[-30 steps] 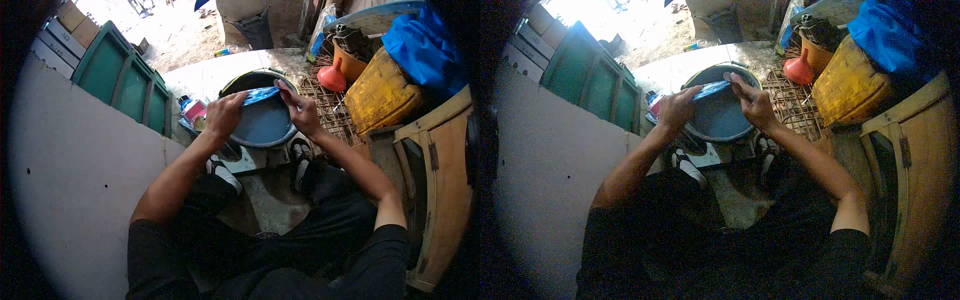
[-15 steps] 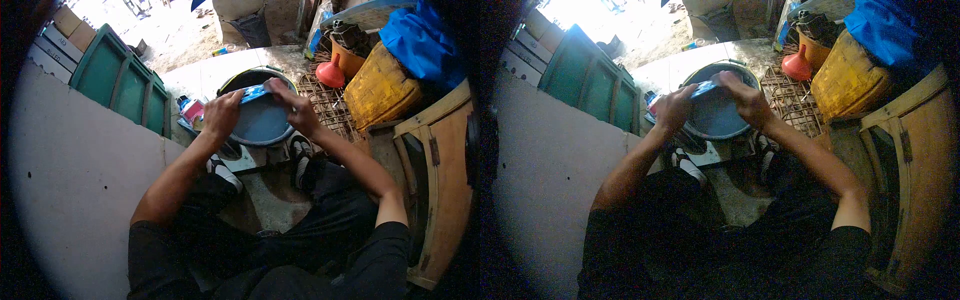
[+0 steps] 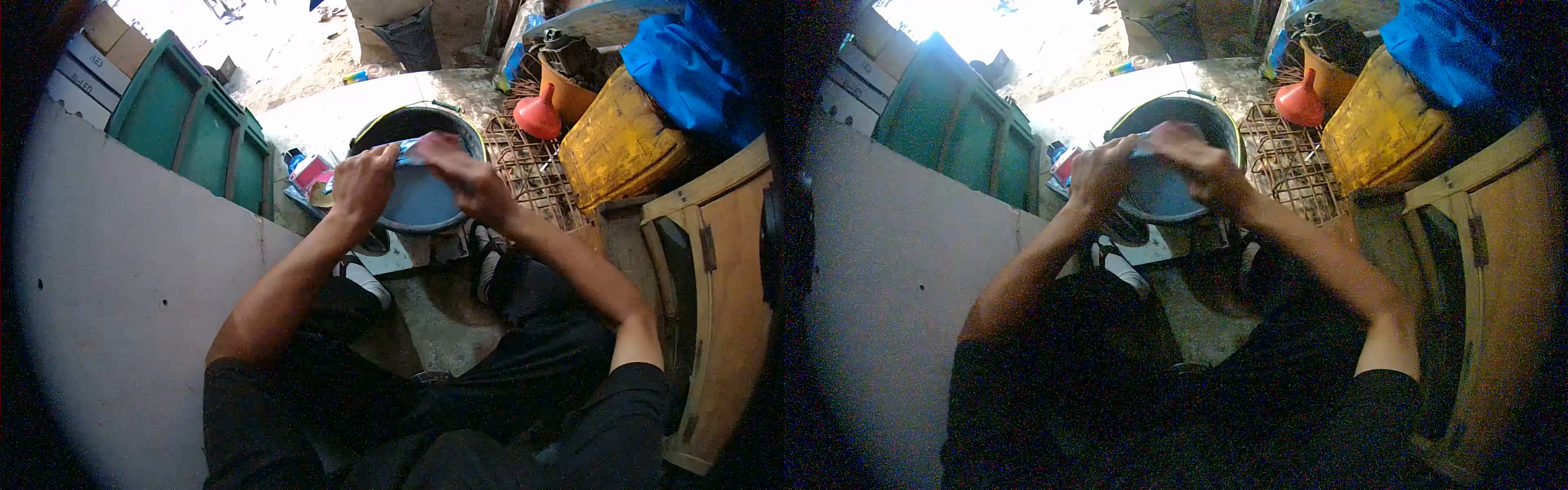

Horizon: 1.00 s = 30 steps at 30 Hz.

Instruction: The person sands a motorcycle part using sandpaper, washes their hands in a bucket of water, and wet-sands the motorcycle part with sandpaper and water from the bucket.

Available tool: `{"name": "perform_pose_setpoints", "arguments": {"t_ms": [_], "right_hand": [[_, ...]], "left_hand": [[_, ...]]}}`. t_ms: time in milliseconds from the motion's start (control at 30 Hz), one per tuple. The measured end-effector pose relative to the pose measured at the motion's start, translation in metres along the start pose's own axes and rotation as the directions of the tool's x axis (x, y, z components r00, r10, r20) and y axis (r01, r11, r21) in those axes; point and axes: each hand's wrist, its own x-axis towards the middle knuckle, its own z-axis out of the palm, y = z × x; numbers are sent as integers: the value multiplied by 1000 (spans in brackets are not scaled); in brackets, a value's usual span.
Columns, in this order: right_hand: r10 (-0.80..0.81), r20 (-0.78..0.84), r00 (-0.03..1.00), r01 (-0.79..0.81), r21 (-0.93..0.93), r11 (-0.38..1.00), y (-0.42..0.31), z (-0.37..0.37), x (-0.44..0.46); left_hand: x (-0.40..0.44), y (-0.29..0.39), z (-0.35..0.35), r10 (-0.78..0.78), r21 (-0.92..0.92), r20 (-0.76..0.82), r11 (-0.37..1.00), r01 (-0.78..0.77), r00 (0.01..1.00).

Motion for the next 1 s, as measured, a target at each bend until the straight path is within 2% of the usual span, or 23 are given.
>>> {"name": "perform_pose_setpoints", "arguments": {"t_ms": [33, 100, 133, 167, 233, 300, 367, 400, 433, 500, 633, 667, 700, 800, 833, 900, 933, 967, 1000], "right_hand": [[5, 4, 1000, -5, -3, 1000, 0, 2, 0], [60, -57, 997, -53, 112, 992, 6, 8, 5], [151, -46, 987, -148, 73, 986, 10, 3, 6], [147, -40, 988, -143, 78, 987, 8, 6, 4], [10, 49, 999, -13, 67, 998, -7, 2, 2], [34, 47, 998, -39, 110, 993, -6, 1, 5], [207, -80, 975, -192, 162, 968, 5, 2, 6], [114, -76, 991, -107, 89, 990, -1, 1, 5], [111, -69, 991, -105, 90, 990, -2, 1, 7], [56, -23, 998, -51, 180, 982, -5, 2, 8], [140, -37, 990, -131, 174, 976, -4, 1, 3], [0, 23, 1000, -2, 112, 994, -6, 5, 1], [-7, 41, 999, -1, 182, 983, -11, 8, 5], [240, -101, 965, -213, 223, 951, 5, 3, 11], [238, -96, 967, -212, 224, 951, 4, 6, 10], [-9, -93, 996, 12, 31, 999, -3, 7, 2], [8, -25, 1000, -7, 52, 999, -11, 6, 4], [14, -33, 999, -12, 47, 999, -6, 4, 3], [212, -103, 972, -194, 156, 968, 1, 3, 7]], "left_hand": [[-1, 0, 0, -26, -10, 27, 1000, 26, 999], [2, 0, -1, -42, -10, 55, 999, 43, 998], [3, 2, -2, -41, -2, 72, 999, 42, 997], [3, 1, -2, -45, 5, 86, 999, 45, 995], [0, -1, 0, -60, -9, 75, 998, 61, 995], [3, 3, 2, -53, -27, 63, 998, 55, 997], [4, 5, -2, -35, 7, 64, 999, 35, 997], [2, 5, -1, -49, 16, 60, 999, 48, 997], [1, 3, 0, -56, 15, 58, 998, 55, 997], [1, 4, 1, -47, -8, 70, 999, 47, 996], [4, 8, -2, -75, 31, 72, 997, 73, 995], [0, 6, 0, -88, -5, 61, 996, 88, 994], [0, 7, 0, -94, -41, 55, 995, 96, 994], [5, 9, -1, -79, 33, 107, 997, 76, 991], [3, 8, 0, -85, 34, 107, 996, 82, 991], [1, 11, 3, -78, 8, 86, 997, 78, 993], [1, 13, 5, -72, 0, 88, 997, 72, 994], [2, 14, 4, -80, -8, 80, 997, 81, 994], [3, 12, 2, -90, -9, 72, 996, 91, 993]]}}
